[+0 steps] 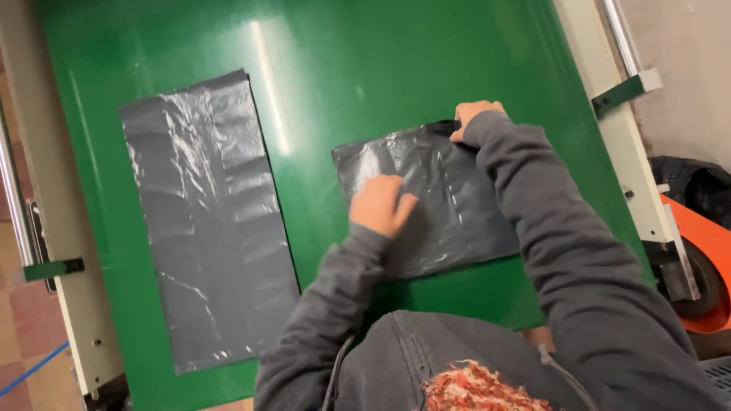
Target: Folding plastic bags from a conveyor belt and placing them into a basket.
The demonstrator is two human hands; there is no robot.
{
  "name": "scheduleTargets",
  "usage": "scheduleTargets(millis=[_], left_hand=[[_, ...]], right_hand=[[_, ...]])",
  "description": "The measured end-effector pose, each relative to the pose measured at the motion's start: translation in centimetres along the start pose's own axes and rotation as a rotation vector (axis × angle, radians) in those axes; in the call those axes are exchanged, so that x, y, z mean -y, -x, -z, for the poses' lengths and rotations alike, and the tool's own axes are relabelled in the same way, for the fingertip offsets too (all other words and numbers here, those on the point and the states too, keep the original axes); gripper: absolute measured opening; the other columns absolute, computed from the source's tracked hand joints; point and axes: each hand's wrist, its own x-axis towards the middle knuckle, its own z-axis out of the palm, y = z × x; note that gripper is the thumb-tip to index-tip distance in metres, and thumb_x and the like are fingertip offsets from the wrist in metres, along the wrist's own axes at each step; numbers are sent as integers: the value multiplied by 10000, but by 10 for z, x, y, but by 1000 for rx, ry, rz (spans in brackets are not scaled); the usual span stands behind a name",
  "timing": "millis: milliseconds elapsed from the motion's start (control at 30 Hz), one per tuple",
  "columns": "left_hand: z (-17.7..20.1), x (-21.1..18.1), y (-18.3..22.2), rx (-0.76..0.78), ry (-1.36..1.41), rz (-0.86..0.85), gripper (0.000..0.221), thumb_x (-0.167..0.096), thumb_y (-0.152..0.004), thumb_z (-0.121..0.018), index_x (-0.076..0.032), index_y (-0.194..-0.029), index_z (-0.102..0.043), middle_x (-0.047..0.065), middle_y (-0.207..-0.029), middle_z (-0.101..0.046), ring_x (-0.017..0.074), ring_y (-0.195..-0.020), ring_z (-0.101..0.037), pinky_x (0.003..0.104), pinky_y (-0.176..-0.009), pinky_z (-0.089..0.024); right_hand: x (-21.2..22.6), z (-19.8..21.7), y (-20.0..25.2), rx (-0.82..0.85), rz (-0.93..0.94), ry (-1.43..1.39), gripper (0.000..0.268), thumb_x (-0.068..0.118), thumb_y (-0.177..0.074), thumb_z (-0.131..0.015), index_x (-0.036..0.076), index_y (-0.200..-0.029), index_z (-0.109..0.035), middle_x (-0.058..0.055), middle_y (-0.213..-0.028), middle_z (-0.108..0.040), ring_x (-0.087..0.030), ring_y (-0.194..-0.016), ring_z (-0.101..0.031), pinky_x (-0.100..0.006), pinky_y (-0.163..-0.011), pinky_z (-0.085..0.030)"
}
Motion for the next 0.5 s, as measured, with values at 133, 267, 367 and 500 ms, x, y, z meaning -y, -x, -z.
scheduleTargets(millis=[133,267,367,500], left_hand=[[-86,30,35,50,562,168,497,-474,-973,-659,-81,-1274,-608,126,-1176,-690,326,-1109,-650,415,-944,-538],[-76,56,44,26,1578,805,795,-701,-953,-339,-68,-1407,-497,122,-1398,-595,296,-1283,-576,424,-1037,-447],[-66,93,90,-18,1958,931,960,-783,-947,-201,-9,-1477,-406,173,-1488,-499,333,-1343,-503,467,-1095,-380],[-78,121,132,40,2007,571,966,-738,-1015,-323,80,-1523,-403,225,-1552,-447,326,-1402,-455,428,-1183,-339]], right_hand=[[27,18,56,-49,93,193,310,303,-749,-841,145,-984,-715,-108,-1064,-665,-338,-1058,-580,-484,-892,-436],[39,17,170,-679,540,-177,253,90,-774,-751,105,-1015,-679,-72,-1011,-700,-311,-984,-624,-439,-883,-464],[38,-17,250,-851,644,-161,267,43,-714,-726,131,-964,-697,-27,-993,-700,-280,-1014,-625,-458,-912,-455],[17,-81,294,-911,532,-23,257,59,-647,-693,142,-889,-716,11,-1007,-701,-281,-1123,-616,-486,-1002,-462]])
